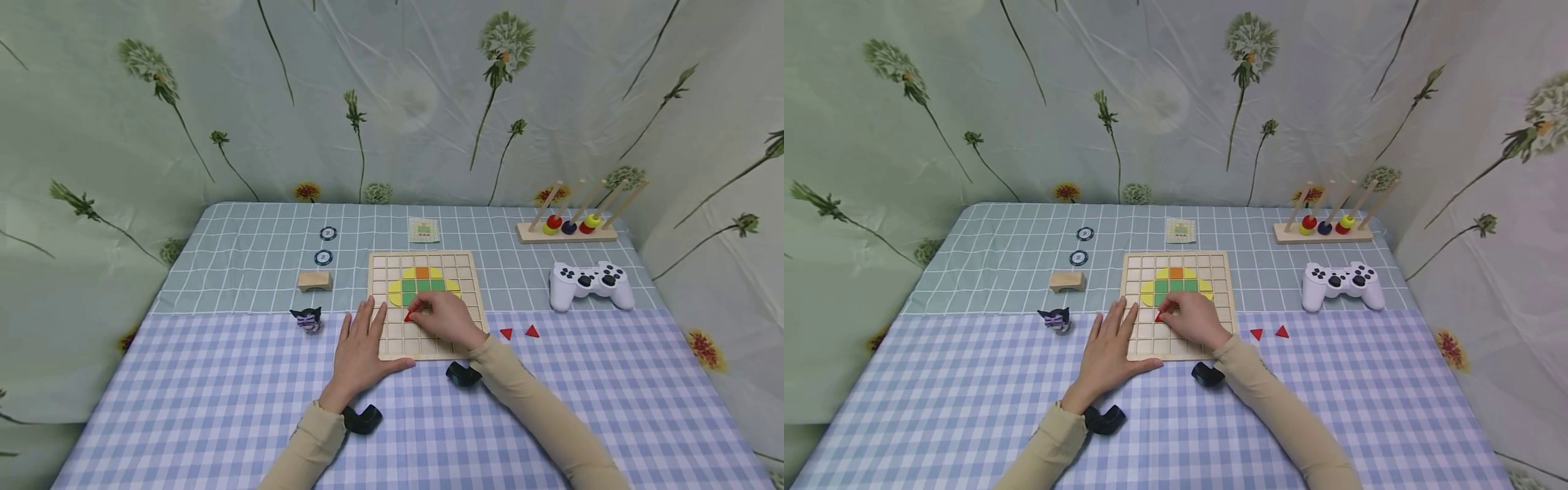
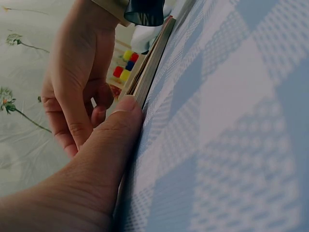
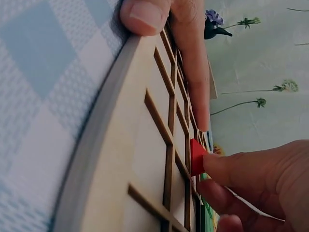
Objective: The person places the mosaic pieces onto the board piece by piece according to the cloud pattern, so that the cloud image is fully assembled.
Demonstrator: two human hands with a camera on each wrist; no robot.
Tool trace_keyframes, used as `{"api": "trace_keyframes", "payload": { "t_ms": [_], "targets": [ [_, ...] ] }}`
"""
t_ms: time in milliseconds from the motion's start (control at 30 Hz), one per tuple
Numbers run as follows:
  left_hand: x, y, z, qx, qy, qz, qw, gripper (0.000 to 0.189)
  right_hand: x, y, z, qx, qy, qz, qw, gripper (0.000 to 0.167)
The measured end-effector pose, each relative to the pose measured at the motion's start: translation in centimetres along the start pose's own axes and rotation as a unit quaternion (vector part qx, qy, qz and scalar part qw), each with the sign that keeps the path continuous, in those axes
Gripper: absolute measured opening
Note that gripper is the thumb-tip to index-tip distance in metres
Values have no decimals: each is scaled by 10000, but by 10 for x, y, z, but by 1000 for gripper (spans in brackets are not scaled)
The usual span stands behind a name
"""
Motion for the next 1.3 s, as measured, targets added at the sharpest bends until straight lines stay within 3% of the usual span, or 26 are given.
{"api": "trace_keyframes", "payload": {
  "t_ms": [200,400,567,733,933,1067,1300],
  "targets": [
    [1,-1,0,-20,5,-1,10000,115,1,-2,0,243,-9,416,9988,5],
    [2,-1,0,24,-21,-14,10000,115,6,2,3,263,6,266,9993,6],
    [2,-1,-1,-16,6,56,10000,115,22,24,14,304,-134,-85,9994,6],
    [1,0,0,7,13,103,9999,115,51,52,28,327,-300,-135,9989,7],
    [0,-1,1,-69,56,162,9998,116,83,80,42,-370,-520,65,9979,12],
    [-1,-2,1,-88,74,171,9998,116,95,91,50,-795,-377,347,9955,19],
    [-1,-2,0,-8,28,149,9999,115,109,94,57,-926,-396,503,9936,20]
  ]
}}
Point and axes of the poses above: each hand's wrist, its own z-axis away from the middle knuckle, its own y-axis out of the back of the hand, x = y × z, the point moved 3 cm from there along -z, towards the middle knuckle, and after that the axes turned 10 degrees about -y, right-handed, at the moved point
